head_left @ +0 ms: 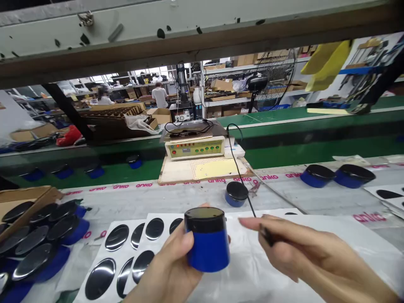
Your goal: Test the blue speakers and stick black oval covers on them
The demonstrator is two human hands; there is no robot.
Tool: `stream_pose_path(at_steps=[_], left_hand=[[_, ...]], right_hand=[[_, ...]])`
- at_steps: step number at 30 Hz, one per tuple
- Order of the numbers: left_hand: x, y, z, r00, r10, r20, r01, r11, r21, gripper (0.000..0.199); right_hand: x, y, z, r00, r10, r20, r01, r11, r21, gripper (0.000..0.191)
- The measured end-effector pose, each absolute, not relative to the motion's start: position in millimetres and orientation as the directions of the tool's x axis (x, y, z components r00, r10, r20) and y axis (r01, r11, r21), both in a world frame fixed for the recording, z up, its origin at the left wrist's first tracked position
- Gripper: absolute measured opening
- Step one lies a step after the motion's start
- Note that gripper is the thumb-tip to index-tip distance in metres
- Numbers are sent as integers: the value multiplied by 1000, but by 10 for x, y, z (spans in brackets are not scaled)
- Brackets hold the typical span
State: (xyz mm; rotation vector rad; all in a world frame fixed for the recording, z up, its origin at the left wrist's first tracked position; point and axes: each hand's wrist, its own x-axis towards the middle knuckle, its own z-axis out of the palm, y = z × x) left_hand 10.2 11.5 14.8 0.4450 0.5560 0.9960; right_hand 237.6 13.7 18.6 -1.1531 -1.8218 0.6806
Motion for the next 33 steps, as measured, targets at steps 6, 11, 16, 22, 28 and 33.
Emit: stream_pose_path(at_steps=[6,11,16,22,28,33], left_hand=[[81,100,81,522,831,-191,-701,546,458,43],[105,60,78,434,858,-275,-729,514,452,42],[198,-37,64,316,904,-288,-710,427,560,42],[236,-98,44,254,950,-178,-651,305,695,45],[252,-101,60,142,951,-276,-649,300,699,44],[234,-42,-44,28,984,-174,-585,157,795,43]], right_hand=[[2122,213,256,-486,818,309,369,512,-776,29],[2123,122,257,-426,839,339,354,499,-791,35],[1960,150,266,-254,936,243,348,323,-880,36],[1890,365,228,-248,966,68,121,101,-988,41],[1828,286,212,-294,956,-5,148,40,-988,54],[1838,459,198,-499,867,-13,53,15,-998,52]])
